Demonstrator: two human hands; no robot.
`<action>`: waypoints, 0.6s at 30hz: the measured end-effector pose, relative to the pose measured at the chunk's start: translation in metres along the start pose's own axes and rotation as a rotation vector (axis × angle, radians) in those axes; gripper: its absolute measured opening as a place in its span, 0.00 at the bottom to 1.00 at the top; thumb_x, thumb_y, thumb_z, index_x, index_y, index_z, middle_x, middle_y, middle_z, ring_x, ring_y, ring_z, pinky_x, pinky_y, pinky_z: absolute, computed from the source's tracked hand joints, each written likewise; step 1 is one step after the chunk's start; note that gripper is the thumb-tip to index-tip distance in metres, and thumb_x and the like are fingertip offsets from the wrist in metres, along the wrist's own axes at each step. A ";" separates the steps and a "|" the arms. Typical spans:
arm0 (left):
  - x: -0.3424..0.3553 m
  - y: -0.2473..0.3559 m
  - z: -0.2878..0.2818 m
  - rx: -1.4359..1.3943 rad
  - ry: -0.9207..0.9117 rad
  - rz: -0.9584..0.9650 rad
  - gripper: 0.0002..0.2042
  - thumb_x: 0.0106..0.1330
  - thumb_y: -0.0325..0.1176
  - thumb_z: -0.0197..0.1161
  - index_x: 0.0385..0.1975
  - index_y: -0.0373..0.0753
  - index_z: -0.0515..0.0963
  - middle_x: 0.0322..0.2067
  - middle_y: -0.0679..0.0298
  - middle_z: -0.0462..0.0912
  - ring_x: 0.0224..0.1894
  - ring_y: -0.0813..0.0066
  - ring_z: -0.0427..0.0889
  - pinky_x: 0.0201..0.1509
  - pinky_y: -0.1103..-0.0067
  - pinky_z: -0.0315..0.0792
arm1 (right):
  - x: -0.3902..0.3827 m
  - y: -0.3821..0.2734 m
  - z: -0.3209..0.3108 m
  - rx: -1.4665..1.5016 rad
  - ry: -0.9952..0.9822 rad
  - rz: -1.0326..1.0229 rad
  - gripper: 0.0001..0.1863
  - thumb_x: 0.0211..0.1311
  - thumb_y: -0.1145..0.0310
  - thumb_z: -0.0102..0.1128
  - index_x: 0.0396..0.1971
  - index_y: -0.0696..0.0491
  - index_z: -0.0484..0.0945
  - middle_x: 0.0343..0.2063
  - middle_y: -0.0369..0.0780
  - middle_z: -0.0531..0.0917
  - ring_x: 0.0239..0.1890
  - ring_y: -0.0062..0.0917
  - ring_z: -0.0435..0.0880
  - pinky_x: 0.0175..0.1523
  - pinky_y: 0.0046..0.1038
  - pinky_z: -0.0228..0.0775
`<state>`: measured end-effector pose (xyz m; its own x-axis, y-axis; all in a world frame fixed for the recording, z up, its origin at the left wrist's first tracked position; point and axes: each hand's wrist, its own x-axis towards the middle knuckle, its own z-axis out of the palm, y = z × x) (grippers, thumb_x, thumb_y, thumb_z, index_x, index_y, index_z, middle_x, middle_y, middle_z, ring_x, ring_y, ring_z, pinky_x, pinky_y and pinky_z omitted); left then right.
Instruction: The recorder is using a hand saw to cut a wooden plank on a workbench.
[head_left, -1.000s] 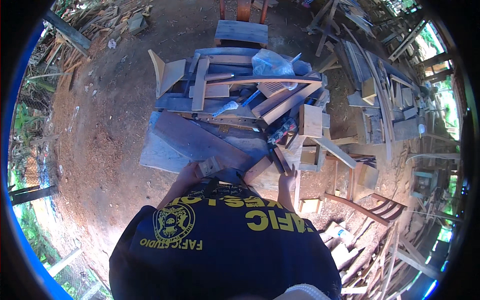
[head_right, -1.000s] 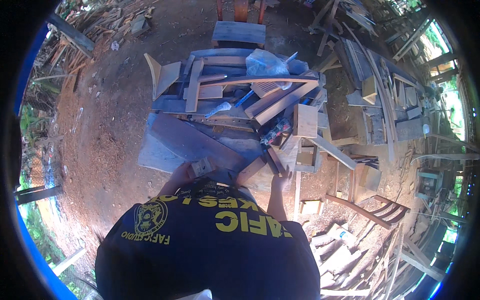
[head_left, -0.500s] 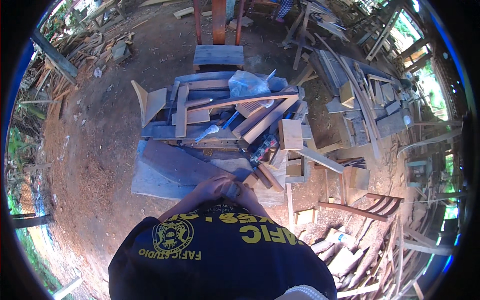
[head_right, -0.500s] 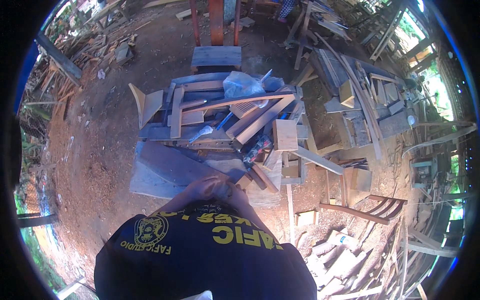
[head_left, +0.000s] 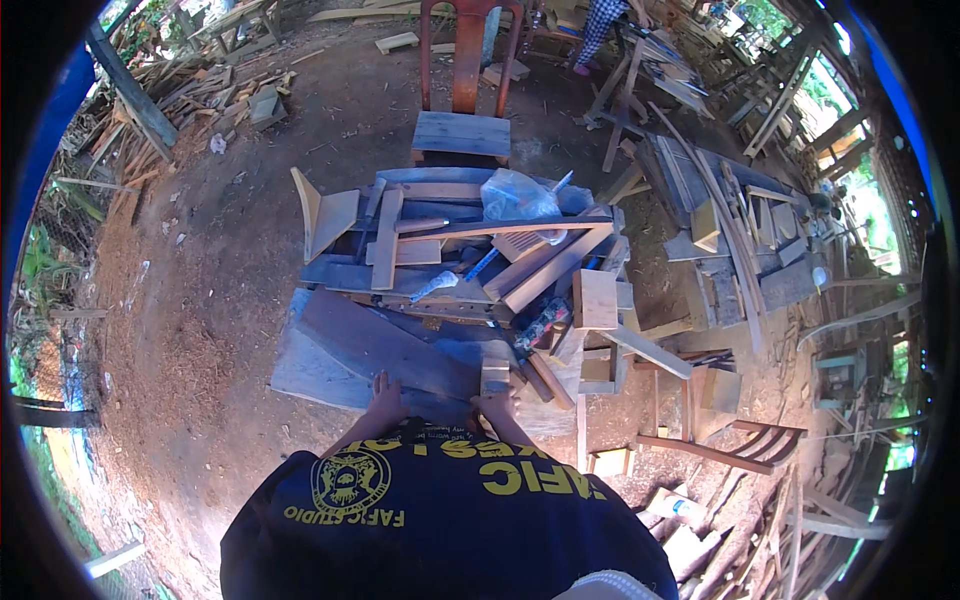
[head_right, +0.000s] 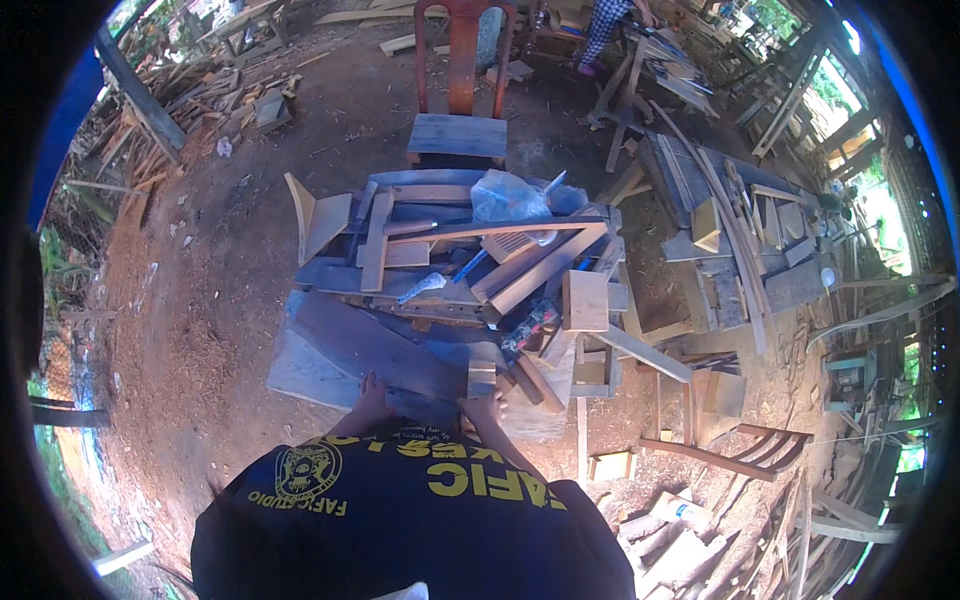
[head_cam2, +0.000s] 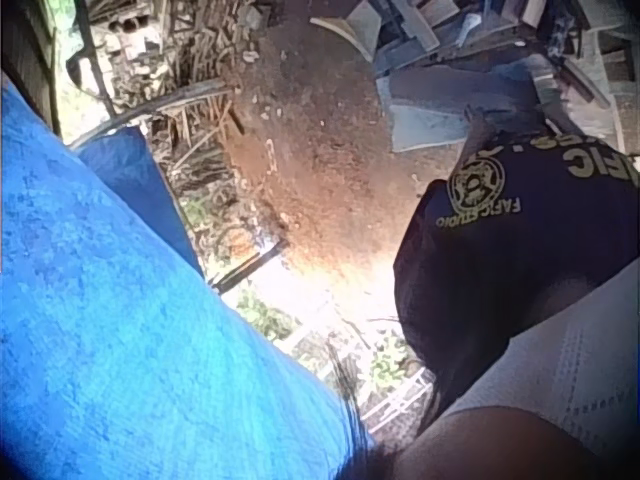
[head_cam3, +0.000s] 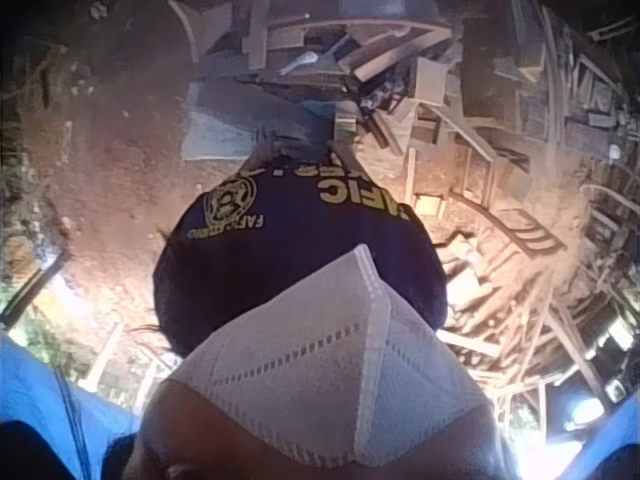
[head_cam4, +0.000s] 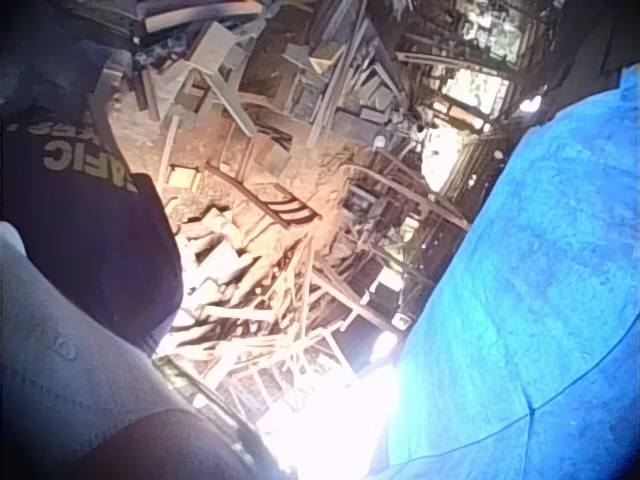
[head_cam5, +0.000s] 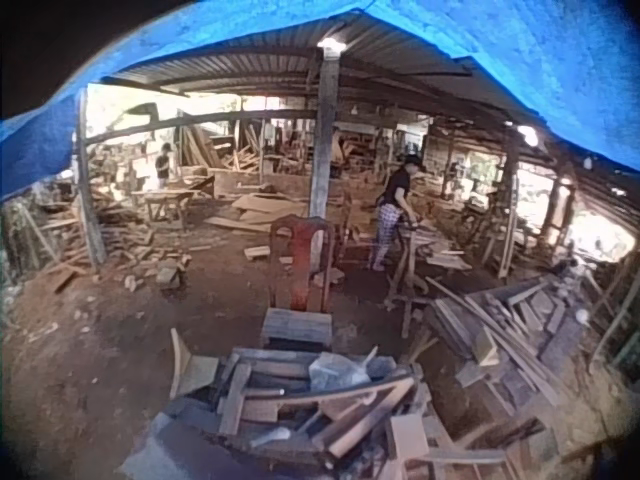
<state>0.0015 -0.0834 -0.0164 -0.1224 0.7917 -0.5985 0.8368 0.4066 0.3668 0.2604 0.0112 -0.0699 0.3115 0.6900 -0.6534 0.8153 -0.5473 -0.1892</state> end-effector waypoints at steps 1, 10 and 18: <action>-0.001 -0.002 0.000 -0.002 0.002 -0.003 0.37 0.53 0.41 0.63 0.61 0.33 0.58 0.67 0.38 0.43 0.69 0.37 0.41 0.70 0.54 0.47 | -0.006 -0.009 -0.007 -0.005 -0.074 -0.029 0.66 0.30 0.50 0.78 0.64 0.59 0.41 0.57 0.63 0.62 0.52 0.49 0.75 0.51 0.41 0.74; 0.013 -0.033 0.002 -0.140 -0.029 -0.047 0.35 0.51 0.42 0.65 0.60 0.38 0.64 0.67 0.43 0.48 0.70 0.44 0.46 0.69 0.57 0.54 | 0.007 -0.013 -0.004 0.081 -0.251 -0.151 0.77 0.25 0.51 0.81 0.66 0.60 0.27 0.56 0.60 0.66 0.49 0.47 0.77 0.33 0.35 0.80; 0.023 -0.100 0.038 -0.203 -0.120 -0.164 0.33 0.50 0.46 0.67 0.56 0.38 0.70 0.59 0.46 0.66 0.62 0.46 0.64 0.65 0.63 0.62 | 0.006 -0.018 0.001 -0.075 -0.102 -0.176 0.65 0.25 0.49 0.79 0.64 0.62 0.50 0.56 0.56 0.68 0.60 0.46 0.68 0.64 0.44 0.60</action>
<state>-0.0648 -0.1237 -0.0941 -0.1735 0.6532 -0.7371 0.6851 0.6177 0.3861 0.2471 0.0247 -0.0715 0.1132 0.7180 -0.6867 0.8878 -0.3834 -0.2545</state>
